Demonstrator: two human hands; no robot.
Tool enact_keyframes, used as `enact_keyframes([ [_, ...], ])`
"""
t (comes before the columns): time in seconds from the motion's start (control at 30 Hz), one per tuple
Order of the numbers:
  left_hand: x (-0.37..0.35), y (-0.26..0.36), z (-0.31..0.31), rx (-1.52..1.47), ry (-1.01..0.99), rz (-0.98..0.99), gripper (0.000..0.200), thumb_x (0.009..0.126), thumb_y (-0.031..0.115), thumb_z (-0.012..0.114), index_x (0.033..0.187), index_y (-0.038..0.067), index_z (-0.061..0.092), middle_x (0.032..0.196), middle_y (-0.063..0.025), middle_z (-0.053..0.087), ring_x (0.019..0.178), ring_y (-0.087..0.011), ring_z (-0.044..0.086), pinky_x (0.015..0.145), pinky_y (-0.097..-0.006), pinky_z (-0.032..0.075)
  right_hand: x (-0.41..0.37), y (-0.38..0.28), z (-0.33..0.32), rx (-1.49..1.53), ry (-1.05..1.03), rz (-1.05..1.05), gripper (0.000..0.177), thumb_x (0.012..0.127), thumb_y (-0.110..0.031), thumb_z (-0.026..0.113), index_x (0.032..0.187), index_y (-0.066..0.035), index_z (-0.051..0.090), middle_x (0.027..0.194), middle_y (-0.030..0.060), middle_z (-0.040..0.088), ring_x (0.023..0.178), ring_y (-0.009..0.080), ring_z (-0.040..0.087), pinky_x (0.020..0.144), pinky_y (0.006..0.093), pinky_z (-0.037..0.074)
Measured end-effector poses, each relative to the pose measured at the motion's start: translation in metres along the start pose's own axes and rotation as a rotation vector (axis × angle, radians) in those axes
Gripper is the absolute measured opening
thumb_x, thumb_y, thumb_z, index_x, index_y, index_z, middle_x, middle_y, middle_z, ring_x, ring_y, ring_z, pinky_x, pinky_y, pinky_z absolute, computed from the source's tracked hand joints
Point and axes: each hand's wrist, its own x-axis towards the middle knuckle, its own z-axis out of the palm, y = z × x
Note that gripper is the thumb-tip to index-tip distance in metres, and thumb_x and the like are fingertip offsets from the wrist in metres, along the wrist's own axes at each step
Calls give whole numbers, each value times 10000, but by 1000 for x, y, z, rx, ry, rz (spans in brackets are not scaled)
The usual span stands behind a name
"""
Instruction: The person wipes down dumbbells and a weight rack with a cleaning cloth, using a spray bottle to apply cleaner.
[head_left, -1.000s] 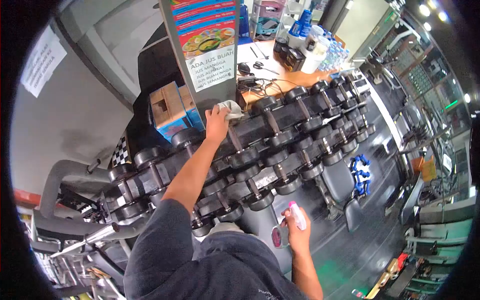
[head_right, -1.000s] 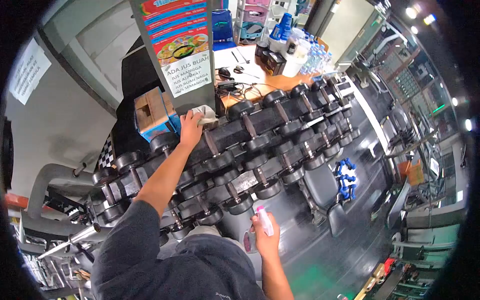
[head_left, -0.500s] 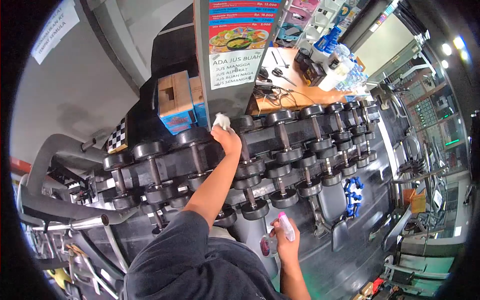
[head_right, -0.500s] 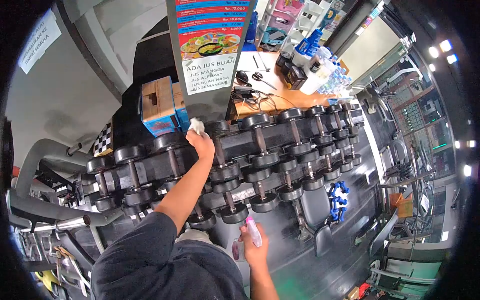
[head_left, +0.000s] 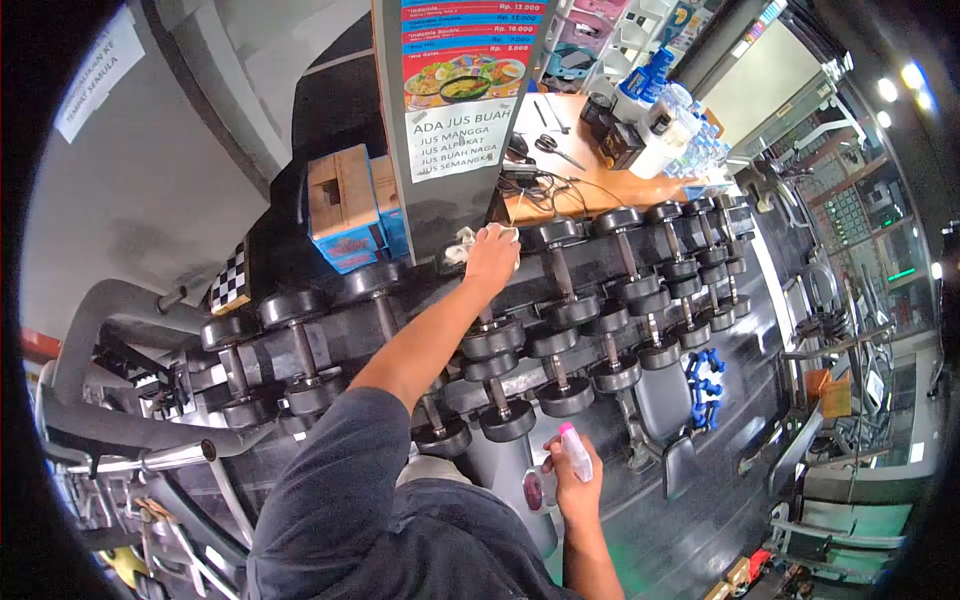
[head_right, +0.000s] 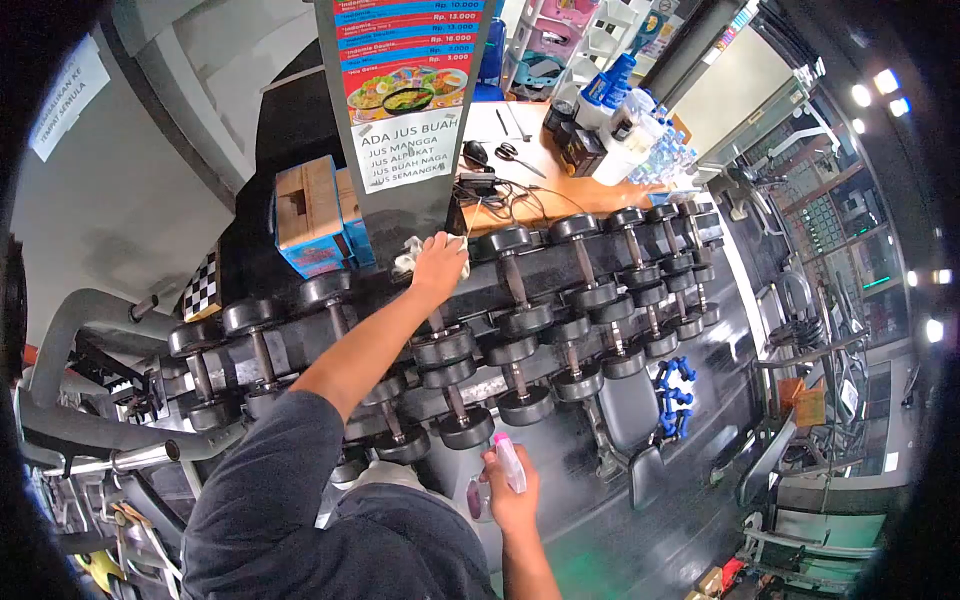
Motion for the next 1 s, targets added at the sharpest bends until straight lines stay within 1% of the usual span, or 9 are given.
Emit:
enact_keyframes([
  [0.07, -2, -4, -6, 108, 30, 123, 168, 853, 150, 641, 981, 143, 750, 1119, -27, 681, 1136, -260, 578, 944, -430, 488, 1, -1, -3, -3, 1, -12, 286, 1017, -287, 694, 1003, -7, 637, 872, 55, 662, 697, 118, 624, 654, 272, 461],
  [0.17, -32, -18, -16, -80, 130, 17, 345, 760, 47, 694, 1087, 151, 726, 1183, -49, 651, 1190, -306, 556, 1015, -432, 461, -4, 3, -12, -4, 37, 1, 297, 1013, -288, 702, 1004, 1, 633, 872, 61, 660, 696, 125, 627, 649, 278, 472],
  [0.33, -67, -39, -50, -138, 143, -266, 439, 713, -27, 657, 1121, 121, 722, 1154, -95, 659, 1025, -357, 558, 941, -445, 477, -16, 11, -25, 21, 133, 34, 297, 1015, -275, 695, 1009, 14, 632, 890, 79, 663, 695, 140, 635, 646, 289, 493],
  [0.43, -38, -31, -43, -133, 287, -141, 354, 742, -1, 670, 1077, 111, 692, 1128, -95, 637, 1030, -345, 547, 914, -457, 468, -14, 8, -22, -6, 136, 55, 285, 1018, -262, 684, 1011, 18, 634, 896, 83, 665, 696, 141, 638, 647, 286, 491],
  [0.63, 45, -22, 11, 123, -255, -29, 227, 841, 171, 668, 1020, 118, 797, 1095, -74, 697, 1173, -321, 555, 983, -461, 469, -1, -4, -2, -33, 76, 39, 277, 1021, -261, 677, 1010, 13, 634, 911, 75, 666, 706, 138, 644, 650, 284, 489],
  [0.73, 58, -44, 13, 20, -407, 47, 197, 844, 228, 695, 933, 76, 782, 1091, -122, 701, 1125, -344, 614, 938, -465, 514, 6, -12, 7, -48, 53, -5, 265, 1022, -256, 675, 1016, 6, 636, 921, 72, 672, 705, 135, 645, 650, 284, 489],
  [0.83, 49, -92, 23, -460, -331, -275, 328, 866, 329, 696, 1006, 41, 767, 1130, -192, 714, 1131, -384, 659, 945, -468, 529, 6, -16, 8, -15, 62, -14, 248, 1020, -242, 671, 1021, 3, 636, 924, 76, 676, 701, 135, 645, 648, 285, 490],
  [0.9, 12, -114, 28, -457, -113, -496, 405, 893, 387, 678, 1081, 37, 753, 1158, -245, 715, 1102, -413, 682, 948, -476, 531, 4, -13, 4, -38, 77, -3, 240, 1016, -234, 672, 1025, 4, 637, 922, 79, 679, 698, 136, 646, 647, 285, 488],
  [1.0, -25, -147, 34, -523, -214, -744, 408, 919, 435, 625, 1087, 87, 758, 1158, -193, 734, 1111, -415, 681, 950, -493, 541, 0, -5, -3, -1, 106, 12, 234, 1014, -231, 669, 1028, 1, 640, 915, 81, 680, 696, 138, 647, 645, 282, 481],
])
